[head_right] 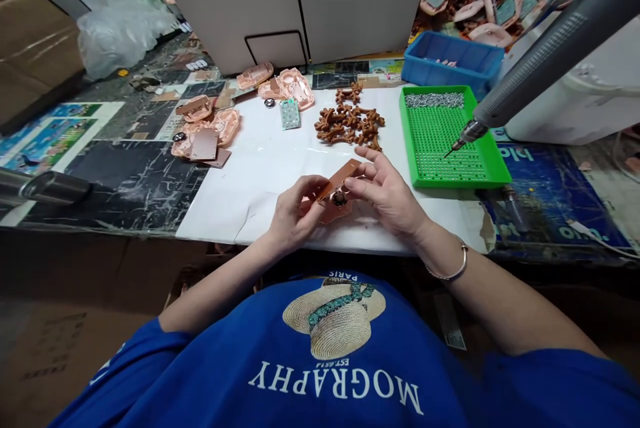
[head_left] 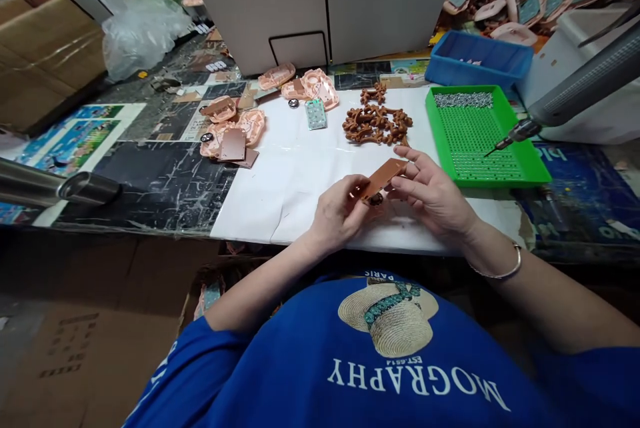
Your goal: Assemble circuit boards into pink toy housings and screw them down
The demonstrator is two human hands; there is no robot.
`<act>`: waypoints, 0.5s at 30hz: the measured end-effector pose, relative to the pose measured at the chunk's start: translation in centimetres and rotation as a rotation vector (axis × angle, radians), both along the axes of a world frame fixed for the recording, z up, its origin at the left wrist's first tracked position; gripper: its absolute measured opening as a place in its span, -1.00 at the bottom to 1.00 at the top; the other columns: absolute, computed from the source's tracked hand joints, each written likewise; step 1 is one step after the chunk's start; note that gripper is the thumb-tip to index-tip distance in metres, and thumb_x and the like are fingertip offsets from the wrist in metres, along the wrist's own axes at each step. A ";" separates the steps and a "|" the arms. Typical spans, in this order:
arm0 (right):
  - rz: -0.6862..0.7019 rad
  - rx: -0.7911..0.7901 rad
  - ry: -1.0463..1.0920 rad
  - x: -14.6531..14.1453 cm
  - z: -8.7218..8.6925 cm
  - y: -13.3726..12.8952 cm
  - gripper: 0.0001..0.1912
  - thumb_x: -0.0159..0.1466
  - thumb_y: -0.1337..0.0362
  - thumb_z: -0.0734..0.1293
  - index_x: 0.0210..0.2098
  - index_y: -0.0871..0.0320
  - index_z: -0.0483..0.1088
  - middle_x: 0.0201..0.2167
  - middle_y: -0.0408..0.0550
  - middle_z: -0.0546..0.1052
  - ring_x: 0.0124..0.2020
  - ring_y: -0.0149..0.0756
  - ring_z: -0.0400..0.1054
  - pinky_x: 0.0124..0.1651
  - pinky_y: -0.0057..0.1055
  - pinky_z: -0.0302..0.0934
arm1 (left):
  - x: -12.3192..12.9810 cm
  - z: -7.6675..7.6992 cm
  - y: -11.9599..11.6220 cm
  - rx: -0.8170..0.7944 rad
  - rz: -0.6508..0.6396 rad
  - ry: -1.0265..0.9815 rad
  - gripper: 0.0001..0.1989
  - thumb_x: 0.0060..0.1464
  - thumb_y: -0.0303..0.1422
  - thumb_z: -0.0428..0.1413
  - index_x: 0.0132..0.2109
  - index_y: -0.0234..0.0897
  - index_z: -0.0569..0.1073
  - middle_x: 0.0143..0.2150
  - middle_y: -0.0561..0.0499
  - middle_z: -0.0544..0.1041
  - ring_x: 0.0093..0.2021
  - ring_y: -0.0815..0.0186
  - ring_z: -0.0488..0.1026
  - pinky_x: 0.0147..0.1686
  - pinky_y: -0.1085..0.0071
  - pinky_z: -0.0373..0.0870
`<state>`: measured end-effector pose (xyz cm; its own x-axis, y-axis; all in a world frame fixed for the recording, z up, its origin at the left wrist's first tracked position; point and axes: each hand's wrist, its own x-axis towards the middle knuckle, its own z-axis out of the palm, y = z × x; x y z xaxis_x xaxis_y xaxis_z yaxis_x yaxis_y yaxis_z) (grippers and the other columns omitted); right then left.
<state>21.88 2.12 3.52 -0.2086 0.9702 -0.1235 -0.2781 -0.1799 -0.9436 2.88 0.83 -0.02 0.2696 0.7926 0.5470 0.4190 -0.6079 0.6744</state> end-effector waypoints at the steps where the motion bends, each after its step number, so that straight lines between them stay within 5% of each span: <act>1: -0.007 -0.043 0.013 0.2 0.0 0.0 -0.32 0.03 0.30 0.57 0.08 0.02 0.26 -0.12 -0.17 0.50 -0.20 -0.41 0.45 -0.18 -0.51 0.42 | -0.1 0.0 -0.2 -0.059 -0.013 -0.039 -0.85 0.24 -0.42 0.03 -0.05 -0.29 0.39 -0.21 -0.02 0.56 -0.30 0.40 0.49 -0.27 0.48 0.44; 7: 0.138 -0.142 0.067 0.9 -0.4 0.0 -0.35 -0.04 0.45 0.57 0.01 0.01 0.40 -0.10 -0.18 0.50 -0.16 -0.41 0.44 -0.14 -0.51 0.40 | -0.5 0.1 -0.3 -0.188 -0.057 -0.094 -0.81 0.20 -0.46 0.00 -0.05 -0.28 0.39 -0.13 -0.04 0.59 -0.17 0.35 0.54 -0.13 0.42 0.47; 11: 0.105 -0.099 0.002 0.6 -0.8 0.3 -0.65 0.01 0.30 0.59 -0.26 0.11 0.44 -0.33 -0.19 0.49 -0.38 -0.46 0.37 -0.37 -0.52 0.31 | -0.7 0.4 -0.1 -0.252 -0.162 -0.082 -0.70 0.15 -0.51 -0.03 0.03 -0.27 0.36 -0.10 -0.04 0.59 -0.13 0.34 0.54 -0.09 0.39 0.47; 15: 0.112 -0.021 -0.012 0.6 -1.1 0.8 -0.62 0.05 0.11 0.60 -0.35 0.13 0.40 -0.44 -0.22 0.46 -0.46 -0.49 0.34 -0.40 -0.53 0.28 | -0.7 0.4 0.0 -0.331 -0.191 -0.092 -0.62 0.18 -0.45 0.03 0.15 -0.28 0.28 -0.11 -0.04 0.55 -0.20 0.37 0.51 -0.21 0.45 0.46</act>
